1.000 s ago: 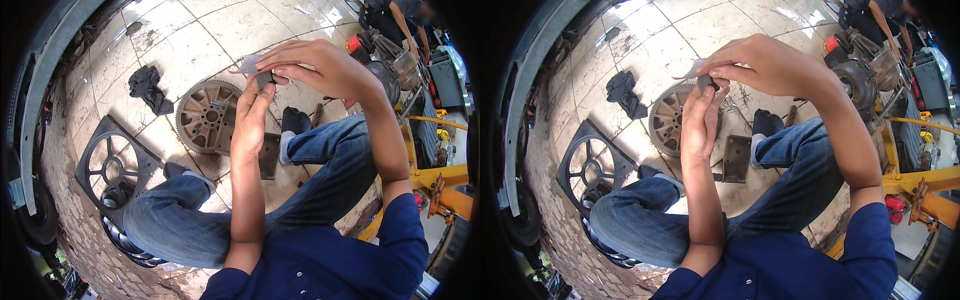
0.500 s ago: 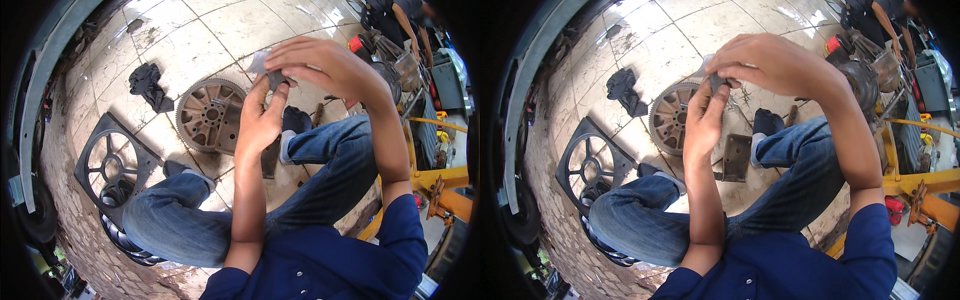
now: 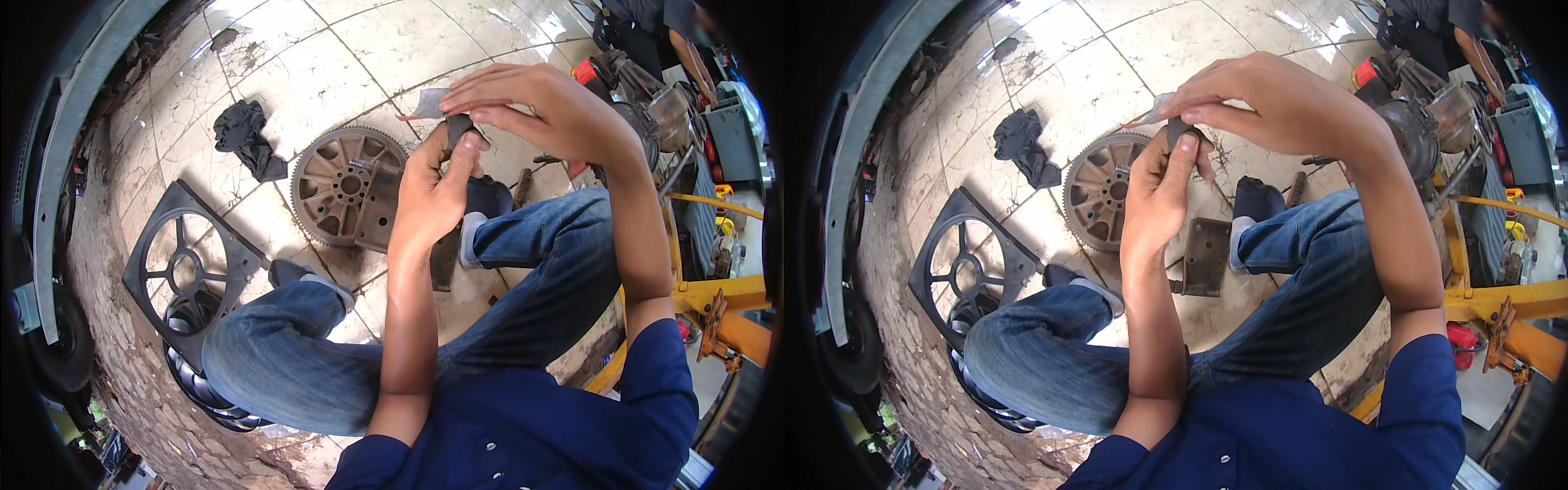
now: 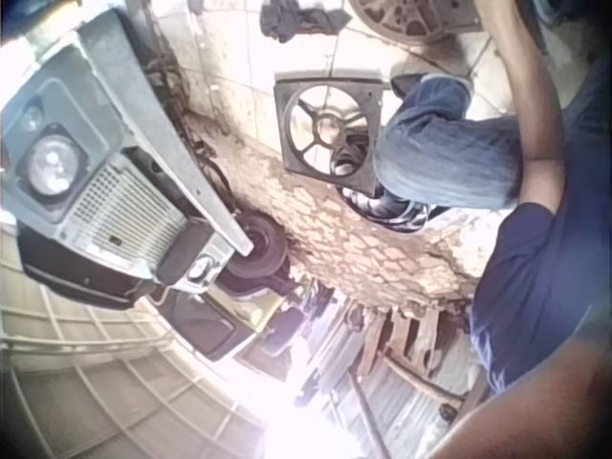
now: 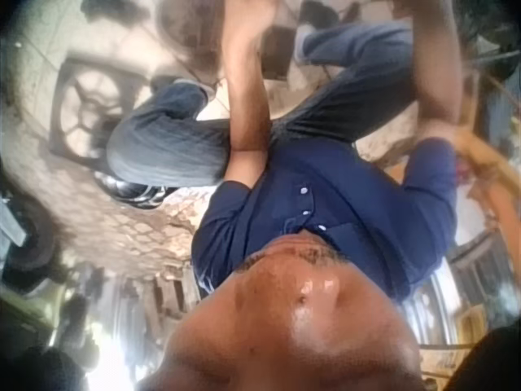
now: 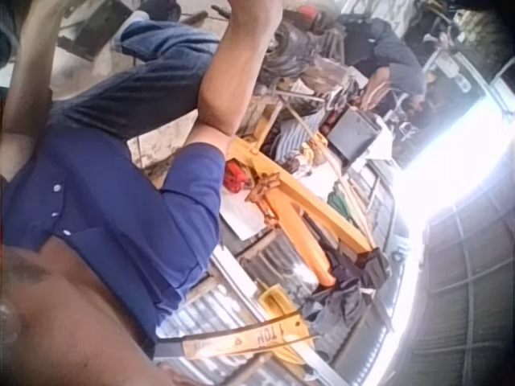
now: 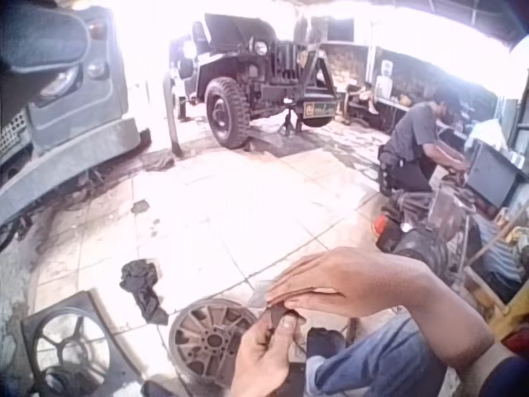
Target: The person sits on the floor and uses a sanding pad to smooth the edges of a small metal ring. They repeatedly rub the sanding pad against the ring's edges and surfaces, rotating the ring to access different areas.
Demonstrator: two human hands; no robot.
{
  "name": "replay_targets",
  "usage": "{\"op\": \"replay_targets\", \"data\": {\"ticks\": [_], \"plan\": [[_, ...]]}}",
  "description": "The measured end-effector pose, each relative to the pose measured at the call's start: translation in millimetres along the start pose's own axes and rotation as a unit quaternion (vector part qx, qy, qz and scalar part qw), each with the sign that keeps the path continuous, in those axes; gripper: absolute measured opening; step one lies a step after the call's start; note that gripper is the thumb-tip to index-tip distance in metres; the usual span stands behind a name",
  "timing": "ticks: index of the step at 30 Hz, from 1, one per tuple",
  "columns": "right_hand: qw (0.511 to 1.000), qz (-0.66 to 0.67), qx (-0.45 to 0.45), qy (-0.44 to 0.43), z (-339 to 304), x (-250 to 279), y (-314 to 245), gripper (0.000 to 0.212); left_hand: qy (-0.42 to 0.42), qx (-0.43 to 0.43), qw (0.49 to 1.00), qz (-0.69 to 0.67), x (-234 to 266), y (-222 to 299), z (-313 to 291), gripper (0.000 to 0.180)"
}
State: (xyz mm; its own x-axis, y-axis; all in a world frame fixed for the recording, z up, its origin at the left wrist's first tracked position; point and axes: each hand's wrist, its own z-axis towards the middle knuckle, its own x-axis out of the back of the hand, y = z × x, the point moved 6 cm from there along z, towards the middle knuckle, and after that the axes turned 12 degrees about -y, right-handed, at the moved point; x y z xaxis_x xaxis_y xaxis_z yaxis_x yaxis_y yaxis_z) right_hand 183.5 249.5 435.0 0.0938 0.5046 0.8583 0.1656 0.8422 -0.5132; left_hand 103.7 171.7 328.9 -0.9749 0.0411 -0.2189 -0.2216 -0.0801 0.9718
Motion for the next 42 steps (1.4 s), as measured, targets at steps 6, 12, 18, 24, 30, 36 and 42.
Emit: {"op": "replay_targets", "data": {"ticks": [6, 12, 18, 24, 30, 36, 42], "plan": [[0.999, 0.014, 0.033, 0.0, -1, 0, -5, 0.024, 0.024, -0.003, 0.999, -0.034, 3, -7, 1, 0.035], [0.999, 0.011, 0.042, -0.01, 1, -1, -11, 0.024, -0.014, -0.081, 0.991, -0.109, 5, -10, 1, 0.028], [0.997, 0.031, -0.027, -0.062, 1, 0, -8, 0.027, -0.017, -0.083, 0.992, -0.091, 2, -13, 5, 0.028], [0.996, 0.038, -0.063, -0.059, -2, 3, 7, 0.028, -0.052, -0.023, 0.993, -0.1, -2, 0, 1, 0.031], [0.992, 0.093, -0.062, -0.064, -2, 3, 4, 0.029, 0.022, -0.124, 0.992, -0.03, 4, 3, 3, 0.034], [0.995, 0.079, -0.032, -0.055, 0, 0, -1, 0.028, -0.03, -0.056, 0.989, -0.137, 4, -4, -1, 0.035], [0.995, 0.1, -0.012, -0.026, -2, 5, -10, 0.029, -0.033, -0.135, 0.969, -0.203, 0, -2, 3, 0.032]]}}
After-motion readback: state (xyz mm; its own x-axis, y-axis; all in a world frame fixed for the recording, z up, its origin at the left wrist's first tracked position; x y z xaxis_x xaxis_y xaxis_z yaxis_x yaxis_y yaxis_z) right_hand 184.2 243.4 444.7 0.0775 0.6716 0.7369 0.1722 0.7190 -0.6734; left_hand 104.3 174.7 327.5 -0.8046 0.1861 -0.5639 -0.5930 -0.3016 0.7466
